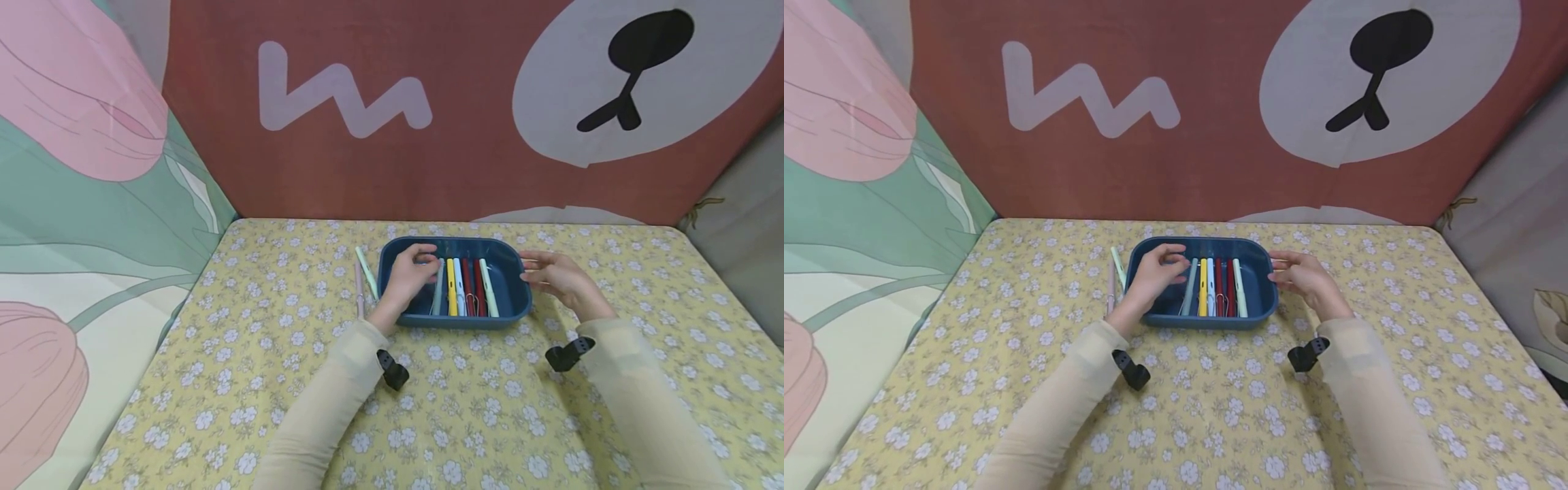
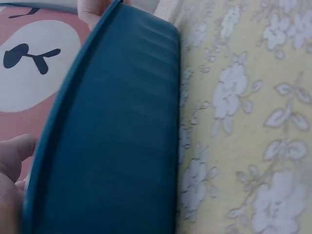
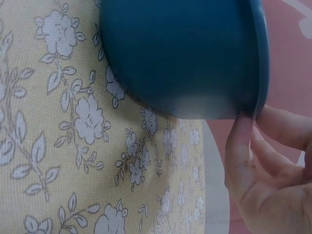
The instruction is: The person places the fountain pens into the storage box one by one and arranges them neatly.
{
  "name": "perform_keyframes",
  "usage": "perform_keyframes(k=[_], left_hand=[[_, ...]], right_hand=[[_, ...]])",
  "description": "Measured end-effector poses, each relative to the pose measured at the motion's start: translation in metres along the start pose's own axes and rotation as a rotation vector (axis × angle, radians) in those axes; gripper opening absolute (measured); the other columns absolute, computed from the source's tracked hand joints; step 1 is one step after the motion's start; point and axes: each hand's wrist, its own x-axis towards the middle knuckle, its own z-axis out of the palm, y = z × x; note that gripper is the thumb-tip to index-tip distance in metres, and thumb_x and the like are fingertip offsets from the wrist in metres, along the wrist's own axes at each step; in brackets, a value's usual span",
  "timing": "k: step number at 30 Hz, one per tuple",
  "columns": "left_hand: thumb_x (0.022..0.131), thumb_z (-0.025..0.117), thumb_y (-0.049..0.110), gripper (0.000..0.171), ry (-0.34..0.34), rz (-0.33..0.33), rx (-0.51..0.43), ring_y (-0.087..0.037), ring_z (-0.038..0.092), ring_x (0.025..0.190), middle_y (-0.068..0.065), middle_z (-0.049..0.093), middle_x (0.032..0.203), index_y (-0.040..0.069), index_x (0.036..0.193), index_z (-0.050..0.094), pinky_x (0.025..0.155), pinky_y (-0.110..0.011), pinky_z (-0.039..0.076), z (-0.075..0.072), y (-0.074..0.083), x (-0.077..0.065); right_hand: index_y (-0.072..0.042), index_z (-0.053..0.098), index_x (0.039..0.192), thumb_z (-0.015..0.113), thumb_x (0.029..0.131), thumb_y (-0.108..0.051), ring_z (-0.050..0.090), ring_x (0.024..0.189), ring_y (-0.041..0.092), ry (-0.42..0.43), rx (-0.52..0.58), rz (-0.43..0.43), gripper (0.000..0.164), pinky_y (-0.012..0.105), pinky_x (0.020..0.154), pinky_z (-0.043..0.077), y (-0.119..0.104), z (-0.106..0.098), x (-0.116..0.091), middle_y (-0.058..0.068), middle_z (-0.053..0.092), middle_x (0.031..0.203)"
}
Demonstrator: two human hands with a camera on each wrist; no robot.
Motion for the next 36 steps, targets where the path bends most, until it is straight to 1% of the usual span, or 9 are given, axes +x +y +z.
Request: perform_keyframes(k=[7, 12, 15, 20, 22, 27, 29, 33, 36], left_hand=[[0.094, 0.058, 0.006, 0.037, 0.038, 0.022, -0.053, -0.039, 0.061, 0.109, -0.013, 0.059, 0.106, 0.0, 0.13, 0.054, 0.083, -0.033, 0.061, -0.01, 0.011, -0.005], [0.094, 0.058, 0.007, 0.037, 0.093, 0.019, -0.08, -0.04, 0.059, 0.109, -0.01, 0.058, 0.103, 0.001, 0.13, 0.054, 0.084, -0.033, 0.061, -0.021, 0.018, -0.007], [0.094, 0.058, 0.007, 0.036, 0.135, 0.015, -0.085, -0.036, 0.06, 0.107, -0.009, 0.058, 0.103, 0.003, 0.129, 0.055, 0.083, -0.031, 0.061, -0.028, 0.022, -0.007], [0.094, 0.059, 0.007, 0.035, 0.203, -0.001, -0.085, -0.023, 0.062, 0.094, -0.007, 0.058, 0.102, 0.002, 0.128, 0.057, 0.079, -0.028, 0.061, -0.044, 0.026, -0.007], [0.094, 0.058, 0.007, 0.035, 0.215, -0.01, -0.092, -0.022, 0.06, 0.095, -0.008, 0.058, 0.104, 0.002, 0.128, 0.056, 0.076, -0.024, 0.061, -0.05, 0.026, -0.007], [0.093, 0.057, 0.005, 0.037, 0.234, -0.021, -0.098, -0.031, 0.059, 0.103, -0.009, 0.057, 0.106, 0.001, 0.129, 0.055, 0.068, -0.015, 0.057, -0.066, 0.021, -0.007], [0.093, 0.057, 0.006, 0.037, 0.239, -0.028, -0.086, -0.027, 0.06, 0.099, -0.007, 0.057, 0.105, 0.002, 0.13, 0.055, 0.069, -0.015, 0.058, -0.073, 0.019, -0.009], [0.094, 0.057, 0.008, 0.037, 0.239, -0.061, -0.067, -0.017, 0.058, 0.09, -0.004, 0.055, 0.104, 0.004, 0.131, 0.054, 0.077, -0.023, 0.059, -0.087, 0.013, -0.013], [0.095, 0.056, 0.01, 0.038, 0.238, -0.093, -0.032, -0.018, 0.058, 0.093, -0.004, 0.056, 0.106, 0.005, 0.132, 0.053, 0.078, -0.024, 0.058, -0.095, 0.007, -0.016]], right_hand=[[-0.006, 0.023, 0.152, 0.052, 0.098, -0.011, 0.054, 0.082, -0.01, 0.003, 0.002, 0.002, 0.062, 0.012, 0.075, 0.053, 0.0, 0.001, 0.001, 0.023, 0.032, 0.149], [-0.007, 0.023, 0.152, 0.052, 0.098, -0.011, 0.054, 0.082, -0.01, 0.003, 0.009, 0.007, 0.062, 0.012, 0.075, 0.052, 0.0, 0.002, 0.001, 0.024, 0.031, 0.15], [-0.007, 0.022, 0.153, 0.052, 0.098, -0.012, 0.053, 0.083, -0.01, -0.003, 0.003, 0.009, 0.062, 0.011, 0.076, 0.052, 0.0, 0.001, 0.001, 0.025, 0.029, 0.152], [-0.008, 0.021, 0.153, 0.052, 0.098, -0.013, 0.052, 0.086, -0.008, -0.001, -0.007, 0.013, 0.063, 0.01, 0.076, 0.051, -0.001, 0.0, 0.001, 0.025, 0.028, 0.153], [-0.008, 0.022, 0.153, 0.052, 0.098, -0.013, 0.052, 0.085, -0.009, 0.0, -0.005, 0.015, 0.062, 0.01, 0.076, 0.051, -0.001, 0.0, 0.001, 0.025, 0.028, 0.153], [-0.008, 0.022, 0.153, 0.052, 0.098, -0.011, 0.053, 0.083, -0.01, -0.002, 0.01, 0.014, 0.062, 0.01, 0.076, 0.052, 0.0, 0.0, 0.001, 0.025, 0.029, 0.153], [-0.008, 0.022, 0.153, 0.052, 0.098, -0.011, 0.053, 0.084, -0.01, -0.005, 0.015, 0.013, 0.062, 0.01, 0.076, 0.052, 0.0, 0.0, 0.0, 0.025, 0.029, 0.153], [-0.008, 0.022, 0.153, 0.053, 0.098, -0.012, 0.053, 0.085, -0.01, -0.009, 0.018, 0.01, 0.063, 0.01, 0.077, 0.052, 0.0, 0.0, 0.001, 0.025, 0.028, 0.153], [-0.007, 0.023, 0.152, 0.053, 0.098, -0.011, 0.053, 0.085, -0.009, -0.008, 0.018, 0.011, 0.063, 0.01, 0.077, 0.051, 0.0, 0.0, 0.001, 0.024, 0.028, 0.153]])
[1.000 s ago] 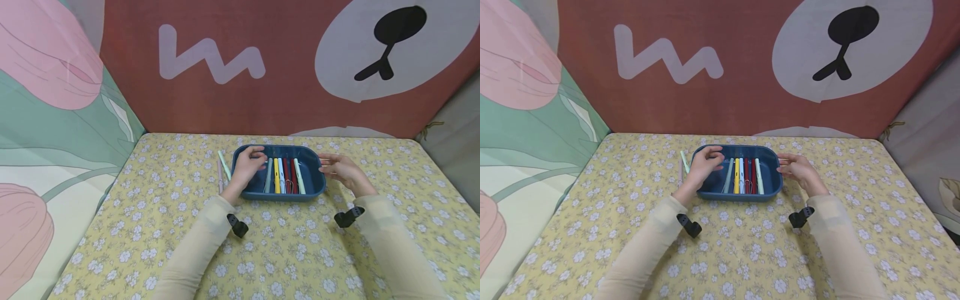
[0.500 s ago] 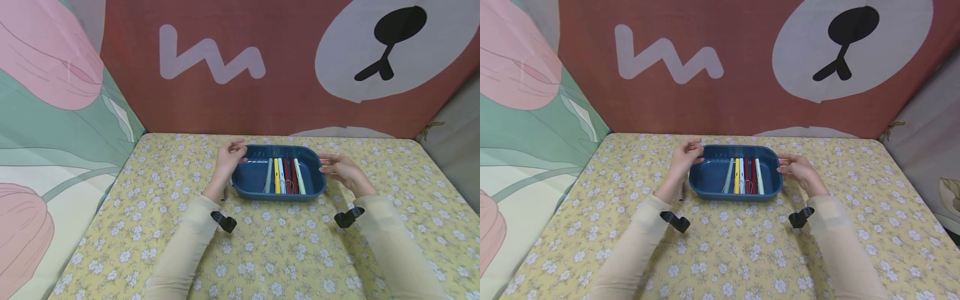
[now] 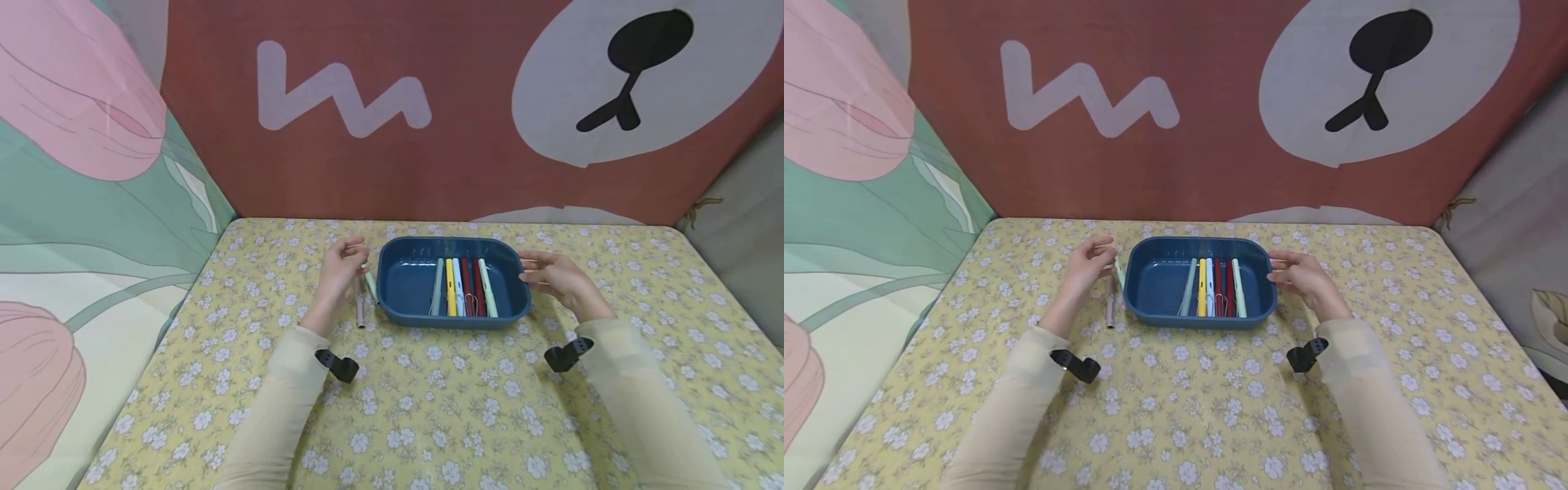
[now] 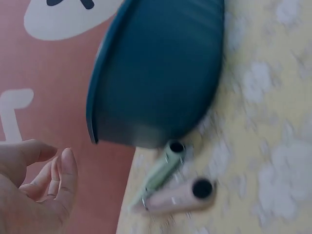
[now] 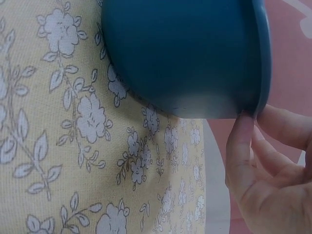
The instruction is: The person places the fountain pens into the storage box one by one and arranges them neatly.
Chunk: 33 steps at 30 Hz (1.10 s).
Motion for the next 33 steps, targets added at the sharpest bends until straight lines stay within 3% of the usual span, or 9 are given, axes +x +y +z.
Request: perform_keyframes(k=[4, 9, 13, 19, 26, 33], left_hand=[[0.095, 0.055, 0.01, 0.039, -0.004, -0.013, 0.059, -0.025, 0.06, 0.096, -0.008, 0.057, 0.109, 0.003, 0.134, 0.051, 0.08, -0.026, 0.058, -0.008, -0.009, 0.001], [0.097, 0.052, 0.009, 0.041, -0.047, -0.041, 0.079, -0.027, 0.06, 0.1, -0.015, 0.055, 0.118, 0.0, 0.136, 0.047, 0.093, -0.037, 0.056, -0.017, -0.016, 0.0], [0.098, 0.051, 0.011, 0.041, -0.077, -0.079, 0.114, -0.031, 0.058, 0.108, -0.019, 0.054, 0.126, 0.002, 0.137, 0.047, 0.098, -0.038, 0.054, -0.022, -0.019, -0.001], [0.098, 0.051, 0.011, 0.042, -0.121, -0.085, 0.178, -0.023, 0.06, 0.097, -0.021, 0.054, 0.124, 0.0, 0.138, 0.045, 0.091, -0.033, 0.057, -0.03, -0.026, 0.0], [0.098, 0.053, 0.013, 0.044, -0.16, -0.159, 0.247, -0.026, 0.063, 0.104, -0.021, 0.054, 0.128, 0.003, 0.14, 0.044, 0.088, -0.029, 0.058, -0.035, -0.032, 0.001], [0.094, 0.057, 0.009, 0.048, -0.19, -0.191, 0.26, -0.018, 0.064, 0.095, -0.023, 0.054, 0.13, 0.001, 0.14, 0.043, 0.085, -0.028, 0.059, -0.034, -0.036, 0.002]], right_hand=[[-0.007, 0.023, 0.152, 0.053, 0.098, -0.013, 0.053, 0.085, -0.009, 0.003, -0.003, 0.002, 0.063, 0.011, 0.076, 0.052, 0.001, -0.001, 0.001, 0.024, 0.028, 0.153], [-0.009, 0.022, 0.153, 0.052, 0.098, -0.014, 0.054, 0.087, -0.009, 0.001, -0.005, 0.001, 0.062, 0.012, 0.077, 0.052, 0.002, -0.001, 0.0, 0.024, 0.029, 0.153], [-0.01, 0.024, 0.152, 0.051, 0.098, -0.013, 0.054, 0.089, -0.007, 0.002, -0.009, 0.005, 0.061, 0.013, 0.079, 0.053, 0.001, -0.001, -0.002, 0.022, 0.032, 0.151], [-0.009, 0.024, 0.152, 0.052, 0.098, -0.013, 0.055, 0.088, -0.007, 0.013, -0.005, 0.012, 0.061, 0.014, 0.079, 0.053, 0.001, 0.0, -0.002, 0.022, 0.032, 0.151], [-0.01, 0.025, 0.152, 0.053, 0.098, -0.012, 0.055, 0.084, -0.009, 0.02, 0.007, 0.019, 0.061, 0.014, 0.078, 0.053, 0.001, -0.001, 0.0, 0.021, 0.033, 0.151], [-0.011, 0.023, 0.153, 0.053, 0.098, -0.013, 0.052, 0.099, -0.001, 0.006, 0.011, 0.015, 0.063, 0.012, 0.08, 0.052, 0.001, -0.001, 0.0, 0.021, 0.028, 0.154]])
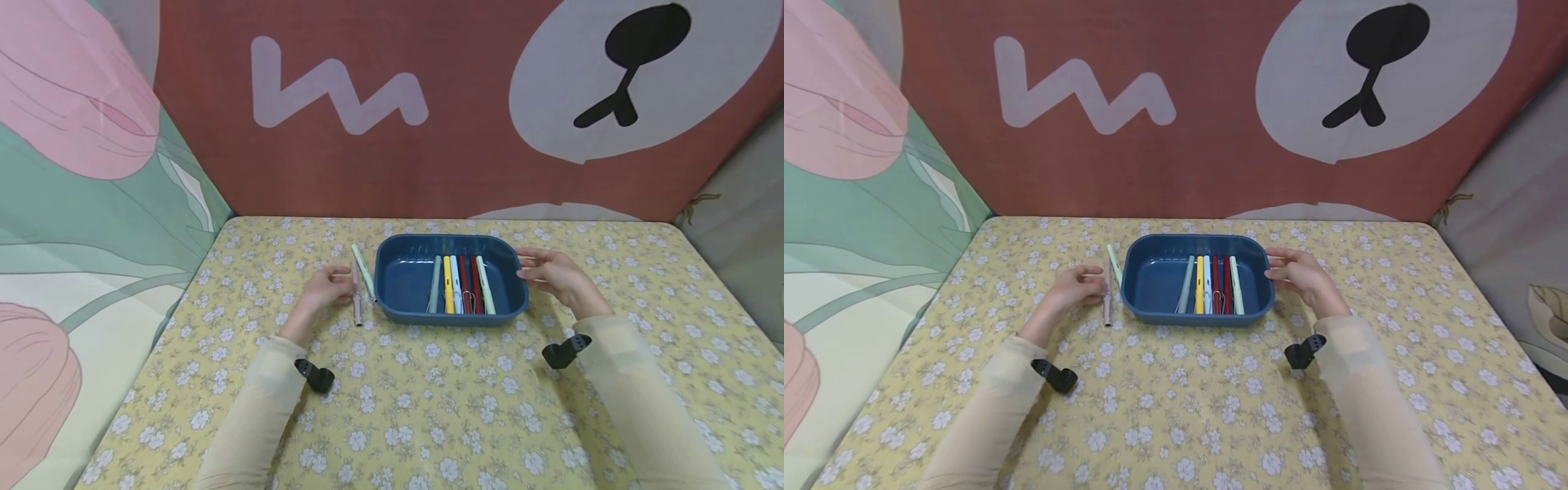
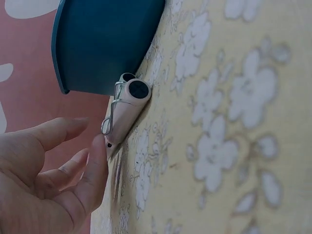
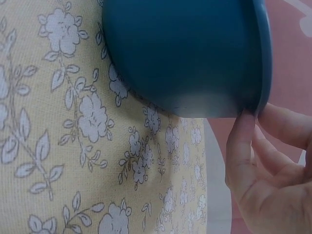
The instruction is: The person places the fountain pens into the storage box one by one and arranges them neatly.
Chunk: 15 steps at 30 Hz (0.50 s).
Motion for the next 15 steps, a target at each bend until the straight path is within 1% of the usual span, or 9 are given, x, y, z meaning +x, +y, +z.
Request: perform_keyframes(k=[4, 9, 11, 15], left_hand=[[0.093, 0.06, 0.008, 0.05, -0.021, -0.018, 0.024, -0.015, 0.065, 0.09, -0.023, 0.055, 0.131, 0.001, 0.139, 0.043, 0.084, -0.026, 0.06, 0.0002, -0.0007, 0.0002], [0.093, 0.06, 0.009, 0.052, -0.042, -0.024, 0.038, -0.018, 0.065, 0.095, -0.023, 0.054, 0.131, 0.0, 0.14, 0.042, 0.086, -0.029, 0.059, 0.0022, -0.001, 0.0004], [0.093, 0.061, 0.009, 0.052, -0.037, -0.027, 0.042, -0.018, 0.064, 0.095, -0.023, 0.054, 0.131, 0.0, 0.14, 0.042, 0.087, -0.03, 0.059, 0.0029, -0.0005, 0.0], [0.091, 0.062, 0.007, 0.052, -0.011, -0.035, 0.055, -0.017, 0.063, 0.09, -0.022, 0.055, 0.127, -0.001, 0.139, 0.043, 0.085, -0.029, 0.059, 0.0044, 0.001, -0.0011]], right_hand=[[-0.011, 0.022, 0.153, 0.052, 0.098, -0.013, 0.051, 0.1, 0.001, -0.002, -0.008, 0.003, 0.063, 0.012, 0.08, 0.052, -0.0002, 0.0, 0.0002, 0.021, 0.028, 0.154], [-0.011, 0.022, 0.153, 0.052, 0.098, -0.013, 0.052, 0.093, -0.003, 0.002, -0.009, 0.009, 0.062, 0.013, 0.079, 0.052, 0.0001, -0.0004, 0.0007, 0.021, 0.029, 0.154], [-0.011, 0.023, 0.153, 0.052, 0.098, -0.013, 0.053, 0.091, -0.004, 0.001, -0.007, 0.008, 0.062, 0.013, 0.079, 0.052, -0.0001, 0.0, 0.0007, 0.021, 0.029, 0.154], [-0.011, 0.023, 0.153, 0.053, 0.098, -0.014, 0.053, 0.09, -0.005, 0.001, -0.01, -0.002, 0.062, 0.013, 0.079, 0.052, 0.0003, 0.0003, 0.0006, 0.022, 0.03, 0.153]])
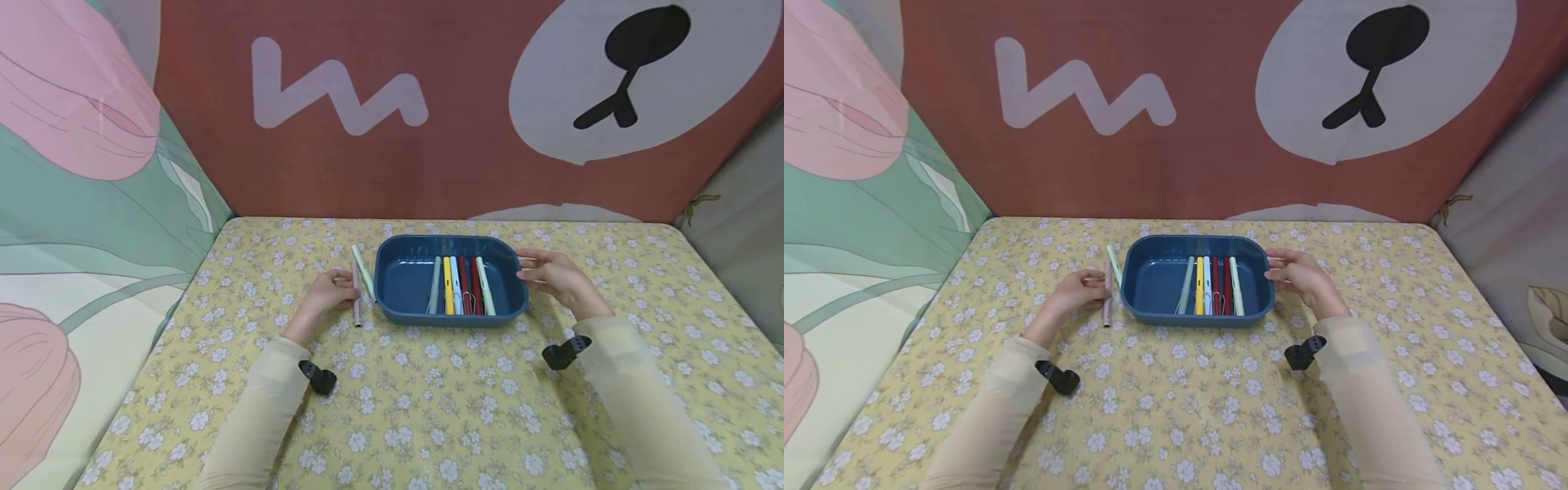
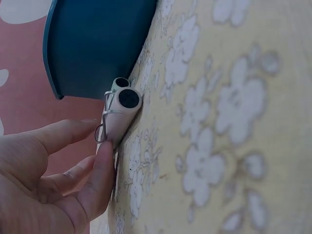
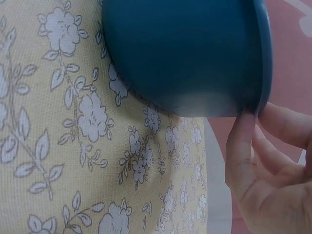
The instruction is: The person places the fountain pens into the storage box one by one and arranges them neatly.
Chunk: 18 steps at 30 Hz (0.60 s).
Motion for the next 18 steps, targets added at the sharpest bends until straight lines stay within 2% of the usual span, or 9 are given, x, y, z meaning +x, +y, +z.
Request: perform_keyframes(k=[8, 12, 15, 18], left_hand=[[0.089, 0.065, 0.005, 0.054, 0.018, -0.004, 0.015, -0.011, 0.061, 0.08, -0.016, 0.058, 0.115, -0.003, 0.138, 0.044, 0.078, -0.025, 0.06, 0.0024, 0.0016, -0.0002], [0.088, 0.066, 0.005, 0.054, 0.019, -0.006, 0.041, -0.011, 0.06, 0.078, -0.018, 0.057, 0.116, -0.004, 0.137, 0.045, 0.073, -0.022, 0.059, 0.0037, 0.0025, -0.0009], [0.088, 0.066, 0.006, 0.055, 0.018, -0.006, 0.062, -0.014, 0.061, 0.082, -0.021, 0.057, 0.121, -0.005, 0.138, 0.045, 0.072, -0.022, 0.058, 0.0046, 0.0026, -0.001], [0.088, 0.066, 0.006, 0.057, 0.014, -0.005, 0.076, -0.022, 0.065, 0.092, -0.023, 0.055, 0.127, -0.005, 0.139, 0.043, 0.078, -0.026, 0.059, 0.005, 0.0017, 0.0006]], right_hand=[[-0.011, 0.022, 0.153, 0.052, 0.098, -0.013, 0.053, 0.089, -0.006, 0.002, -0.003, -0.004, 0.062, 0.012, 0.078, 0.052, -0.0003, 0.0003, 0.0, 0.023, 0.029, 0.153], [-0.011, 0.022, 0.153, 0.053, 0.098, -0.013, 0.053, 0.091, -0.005, 0.001, -0.006, -0.006, 0.063, 0.013, 0.079, 0.052, -0.0007, 0.0002, -0.0006, 0.023, 0.029, 0.153], [-0.01, 0.022, 0.153, 0.052, 0.098, -0.013, 0.053, 0.091, -0.005, -0.001, -0.006, -0.005, 0.062, 0.014, 0.08, 0.052, -0.001, 0.0003, -0.0013, 0.023, 0.029, 0.153], [-0.011, 0.022, 0.153, 0.052, 0.099, -0.014, 0.053, 0.093, -0.004, -0.001, -0.008, -0.003, 0.062, 0.015, 0.082, 0.052, -0.0011, 0.0004, -0.0014, 0.023, 0.029, 0.153]])
